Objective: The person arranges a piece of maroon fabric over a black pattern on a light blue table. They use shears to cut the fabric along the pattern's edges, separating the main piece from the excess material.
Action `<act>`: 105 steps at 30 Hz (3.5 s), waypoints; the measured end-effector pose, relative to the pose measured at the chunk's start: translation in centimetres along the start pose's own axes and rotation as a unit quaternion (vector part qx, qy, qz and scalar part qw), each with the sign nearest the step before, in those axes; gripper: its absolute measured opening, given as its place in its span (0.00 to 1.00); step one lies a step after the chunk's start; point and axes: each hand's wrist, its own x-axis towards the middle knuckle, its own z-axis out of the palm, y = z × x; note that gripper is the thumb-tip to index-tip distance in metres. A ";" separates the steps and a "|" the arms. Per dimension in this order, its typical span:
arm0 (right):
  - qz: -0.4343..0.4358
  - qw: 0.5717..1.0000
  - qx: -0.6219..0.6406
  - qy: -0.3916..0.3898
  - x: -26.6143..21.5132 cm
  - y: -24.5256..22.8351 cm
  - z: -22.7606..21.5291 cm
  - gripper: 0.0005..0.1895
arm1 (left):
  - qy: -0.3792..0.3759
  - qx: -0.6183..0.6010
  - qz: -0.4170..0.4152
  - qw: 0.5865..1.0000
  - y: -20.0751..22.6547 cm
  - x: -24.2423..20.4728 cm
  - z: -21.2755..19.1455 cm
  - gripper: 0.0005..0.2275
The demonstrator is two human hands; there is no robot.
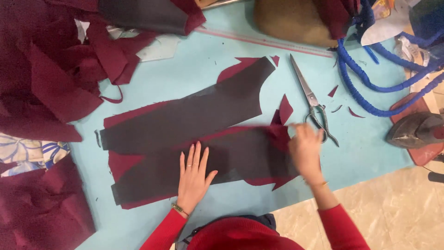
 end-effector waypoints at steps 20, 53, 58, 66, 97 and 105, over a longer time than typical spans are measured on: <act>0.134 0.943 0.202 0.226 9.2 10.4 3.4 0.28 | 0.108 -0.048 -0.041 0.992 -0.6 3.6 6.9 0.05; 0.049 0.915 0.386 -0.105 15.0 -1.1 6.1 0.28 | 0.263 -0.119 -0.410 0.865 -23.2 0.5 -0.7 0.22; 0.275 0.672 0.680 -0.105 17.3 0.2 8.7 0.39 | 0.058 -0.236 -0.461 0.854 -24.9 4.7 -1.3 0.30; 0.268 0.826 0.487 -0.093 20.4 -1.5 10.9 0.36 | 0.017 -0.154 -0.398 0.904 -31.0 6.2 2.6 0.14; 0.209 0.616 0.749 -0.127 -0.3 4.7 0.7 0.06 | 0.103 -0.490 -0.391 0.772 -14.5 -5.9 -10.4 0.03; 0.427 0.617 0.648 -0.131 -6.8 2.3 -0.5 0.26 | 0.101 -0.341 -0.413 0.838 -12.1 -8.6 -6.9 0.16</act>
